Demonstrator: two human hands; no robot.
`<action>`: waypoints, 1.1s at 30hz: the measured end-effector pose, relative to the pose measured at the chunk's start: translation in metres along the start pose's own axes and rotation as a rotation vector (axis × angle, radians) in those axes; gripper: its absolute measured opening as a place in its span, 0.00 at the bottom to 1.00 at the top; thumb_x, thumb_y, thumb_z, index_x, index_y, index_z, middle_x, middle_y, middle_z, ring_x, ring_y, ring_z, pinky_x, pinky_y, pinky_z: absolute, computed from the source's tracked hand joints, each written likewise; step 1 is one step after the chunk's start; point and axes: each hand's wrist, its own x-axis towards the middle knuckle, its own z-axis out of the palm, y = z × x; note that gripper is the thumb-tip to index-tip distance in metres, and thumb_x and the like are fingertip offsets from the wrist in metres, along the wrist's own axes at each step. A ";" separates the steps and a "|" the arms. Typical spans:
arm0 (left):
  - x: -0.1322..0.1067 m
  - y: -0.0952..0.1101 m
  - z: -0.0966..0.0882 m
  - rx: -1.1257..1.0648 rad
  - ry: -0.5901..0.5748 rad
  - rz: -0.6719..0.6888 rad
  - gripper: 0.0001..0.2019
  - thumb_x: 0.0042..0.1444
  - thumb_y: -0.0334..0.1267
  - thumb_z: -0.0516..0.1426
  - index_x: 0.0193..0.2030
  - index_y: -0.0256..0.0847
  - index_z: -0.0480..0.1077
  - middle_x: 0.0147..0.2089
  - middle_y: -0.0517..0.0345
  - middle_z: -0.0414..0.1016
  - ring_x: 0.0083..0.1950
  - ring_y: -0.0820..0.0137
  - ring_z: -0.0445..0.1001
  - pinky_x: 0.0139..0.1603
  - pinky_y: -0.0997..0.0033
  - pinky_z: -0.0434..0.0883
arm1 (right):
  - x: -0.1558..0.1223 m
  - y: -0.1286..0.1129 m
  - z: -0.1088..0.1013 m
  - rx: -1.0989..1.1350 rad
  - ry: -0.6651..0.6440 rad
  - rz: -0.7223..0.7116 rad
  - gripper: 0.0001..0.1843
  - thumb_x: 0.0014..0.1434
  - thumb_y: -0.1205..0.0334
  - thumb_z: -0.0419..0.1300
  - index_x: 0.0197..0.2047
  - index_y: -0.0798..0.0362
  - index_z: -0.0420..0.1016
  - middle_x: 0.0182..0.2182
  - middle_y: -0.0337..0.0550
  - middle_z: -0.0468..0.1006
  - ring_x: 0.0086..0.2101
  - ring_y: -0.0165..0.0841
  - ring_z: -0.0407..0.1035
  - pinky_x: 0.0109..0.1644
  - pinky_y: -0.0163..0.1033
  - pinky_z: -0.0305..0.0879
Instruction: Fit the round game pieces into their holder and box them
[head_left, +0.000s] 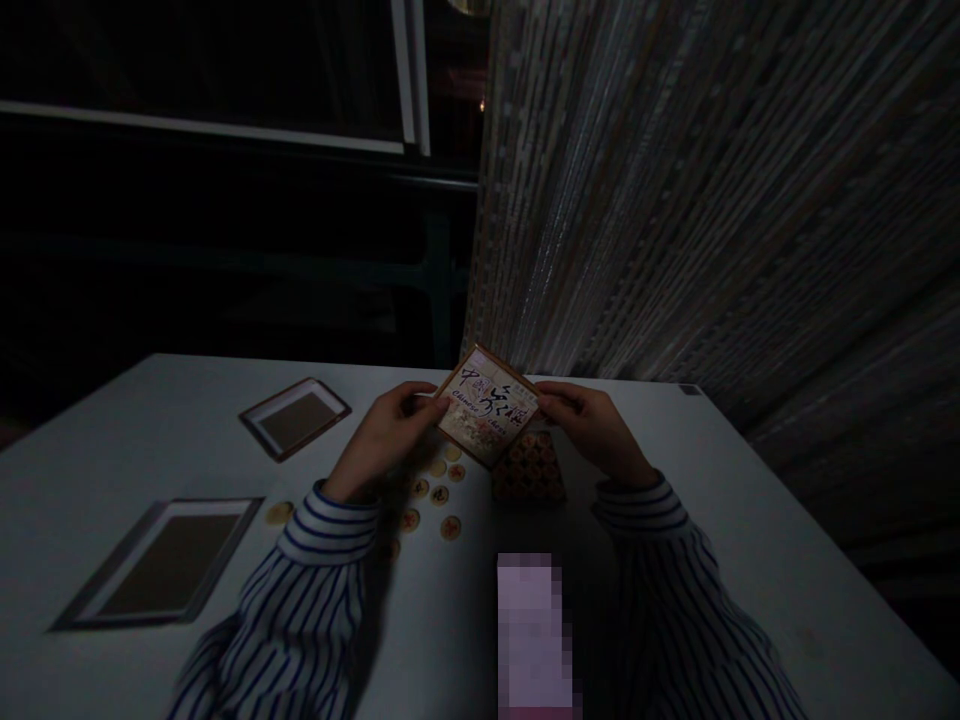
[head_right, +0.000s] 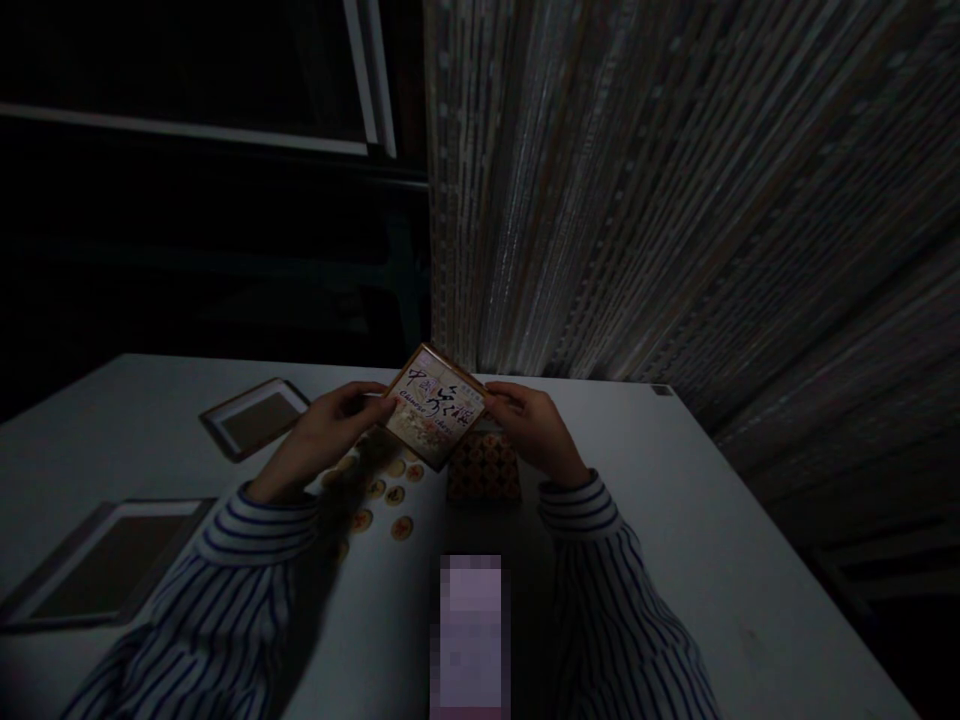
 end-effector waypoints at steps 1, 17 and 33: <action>-0.001 0.001 0.000 -0.016 -0.021 -0.007 0.25 0.47 0.52 0.59 0.46 0.35 0.68 0.40 0.50 0.76 0.39 0.66 0.74 0.40 0.67 0.70 | 0.000 0.001 0.000 -0.007 -0.005 0.000 0.19 0.54 0.57 0.56 0.45 0.60 0.74 0.40 0.49 0.78 0.38 0.35 0.72 0.42 0.41 0.69; -0.001 -0.005 0.002 -0.078 -0.204 0.043 0.28 0.47 0.44 0.59 0.55 0.36 0.64 0.44 0.49 0.76 0.43 0.63 0.74 0.46 0.60 0.71 | 0.001 0.005 -0.001 -0.102 -0.006 -0.107 0.17 0.56 0.57 0.55 0.45 0.54 0.75 0.42 0.45 0.78 0.44 0.36 0.70 0.50 0.44 0.65; -0.003 0.000 0.008 -0.071 -0.175 0.059 0.28 0.48 0.45 0.58 0.56 0.36 0.63 0.41 0.49 0.76 0.41 0.64 0.75 0.42 0.62 0.72 | 0.003 0.010 0.010 0.206 -0.021 0.004 0.30 0.47 0.58 0.63 0.54 0.55 0.64 0.35 0.45 0.78 0.33 0.32 0.73 0.38 0.38 0.71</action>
